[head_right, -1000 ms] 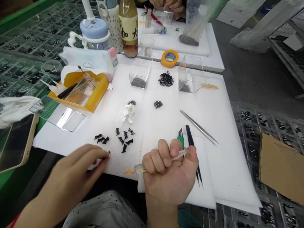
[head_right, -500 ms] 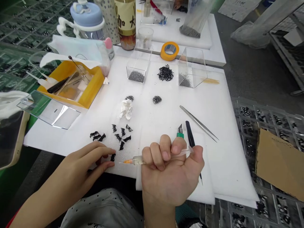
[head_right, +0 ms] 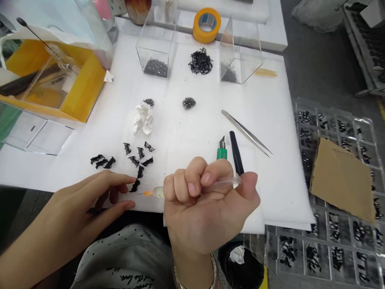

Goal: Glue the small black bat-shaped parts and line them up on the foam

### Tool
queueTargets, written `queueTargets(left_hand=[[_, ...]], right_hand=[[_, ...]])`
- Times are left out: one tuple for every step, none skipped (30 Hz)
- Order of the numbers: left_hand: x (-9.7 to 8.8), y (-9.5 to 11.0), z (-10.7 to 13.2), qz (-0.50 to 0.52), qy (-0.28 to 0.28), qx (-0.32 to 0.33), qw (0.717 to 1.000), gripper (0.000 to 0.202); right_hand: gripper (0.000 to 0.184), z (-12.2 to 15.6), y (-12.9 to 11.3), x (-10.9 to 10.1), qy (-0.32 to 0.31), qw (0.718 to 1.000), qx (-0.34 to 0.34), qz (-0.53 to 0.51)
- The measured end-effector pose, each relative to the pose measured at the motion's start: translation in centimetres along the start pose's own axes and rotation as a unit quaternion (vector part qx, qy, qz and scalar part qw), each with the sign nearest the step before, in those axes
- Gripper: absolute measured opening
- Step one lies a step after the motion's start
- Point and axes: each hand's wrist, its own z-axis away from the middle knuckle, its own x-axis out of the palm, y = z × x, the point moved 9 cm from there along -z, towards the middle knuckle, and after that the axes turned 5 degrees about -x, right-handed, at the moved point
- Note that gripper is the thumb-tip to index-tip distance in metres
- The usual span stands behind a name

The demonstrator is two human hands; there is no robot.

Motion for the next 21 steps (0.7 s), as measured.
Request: queueTargets(left_hand=[[-0.08,0.01,-0.06,-0.007,0.005,-0.001,1.000,0.029],[-0.15,0.09,-0.13,-0.014,0.010,0.002,1.000,0.027],[-0.18,0.22,-0.20,-0.019,0.015,0.006,1.000,0.025],[-0.21,0.37,-0.26,-0.020,0.018,0.011,1.000,0.022],[-0.22,0.56,-0.31,-0.018,0.020,0.019,0.999,0.016],[-0.19,0.71,-0.35,-0.013,0.019,0.025,0.999,0.011],[-0.21,0.82,-0.37,-0.008,0.019,0.029,0.999,0.008],[-0.19,0.90,-0.39,-0.004,0.015,0.032,0.999,0.007],[-0.17,0.94,-0.40,-0.001,0.011,0.034,0.999,0.007],[-0.17,0.97,-0.40,-0.001,0.007,0.035,0.999,0.007],[-0.18,0.95,-0.40,-0.002,0.004,0.035,0.999,0.006],[-0.19,0.89,-0.39,-0.004,0.001,0.034,0.999,0.006],[-0.23,0.81,-0.39,-0.005,0.000,0.031,1.000,0.007],[-0.24,0.70,-0.38,-0.007,-0.003,0.027,1.000,0.009],[-0.28,0.62,-0.39,-0.008,-0.003,0.023,1.000,0.011],[-0.29,0.58,-0.40,-0.009,-0.004,0.022,1.000,0.014],[-0.33,0.62,-0.41,-0.009,-0.002,0.024,1.000,0.018],[-0.34,0.69,-0.43,-0.010,0.000,0.028,1.000,0.021],[-0.30,0.78,-0.47,-0.012,-0.001,0.032,0.999,0.022],[-0.24,0.87,-0.50,-0.013,-0.002,0.037,0.999,0.023],[-0.23,0.95,-0.53,-0.014,0.001,0.041,0.999,0.021]], right_hand=[[0.060,-0.03,0.03,-0.14,0.010,1.000,0.000,-0.001],[0.058,-0.07,0.01,-0.26,0.018,1.000,-0.003,-0.003],[0.056,-0.14,-0.02,-0.36,0.024,1.000,-0.006,-0.007],[0.054,-0.22,-0.02,-0.40,0.026,1.000,-0.008,-0.012],[0.053,-0.30,0.05,-0.43,0.027,0.999,-0.005,-0.018],[0.052,-0.38,0.14,-0.44,0.026,0.999,-0.001,-0.026],[0.051,-0.45,0.24,-0.38,0.021,0.999,0.004,-0.033],[0.050,-0.50,0.32,-0.31,0.015,0.999,0.007,-0.038],[0.049,-0.53,0.35,-0.25,0.009,0.999,0.009,-0.041],[0.048,-0.52,0.33,-0.20,0.005,0.999,0.007,-0.040],[0.048,-0.49,0.30,-0.17,0.003,0.999,0.005,-0.036],[0.048,-0.43,0.23,-0.15,0.003,1.000,0.000,-0.028],[0.048,-0.36,0.15,-0.16,0.006,1.000,-0.004,-0.018],[0.048,-0.27,0.08,-0.18,0.010,1.000,-0.008,-0.008],[0.049,-0.20,0.04,-0.13,0.011,1.000,-0.008,0.002],[0.050,-0.14,0.01,-0.05,0.010,1.000,-0.008,0.011],[0.051,-0.10,-0.02,0.03,0.009,1.000,-0.008,0.017],[0.051,-0.09,-0.01,0.12,0.007,1.000,-0.006,0.022],[0.051,-0.09,-0.02,0.17,0.006,1.000,-0.005,0.025],[0.051,-0.10,-0.05,0.17,0.006,1.000,-0.006,0.028],[0.051,-0.11,-0.09,0.15,0.006,0.999,-0.008,0.030]])
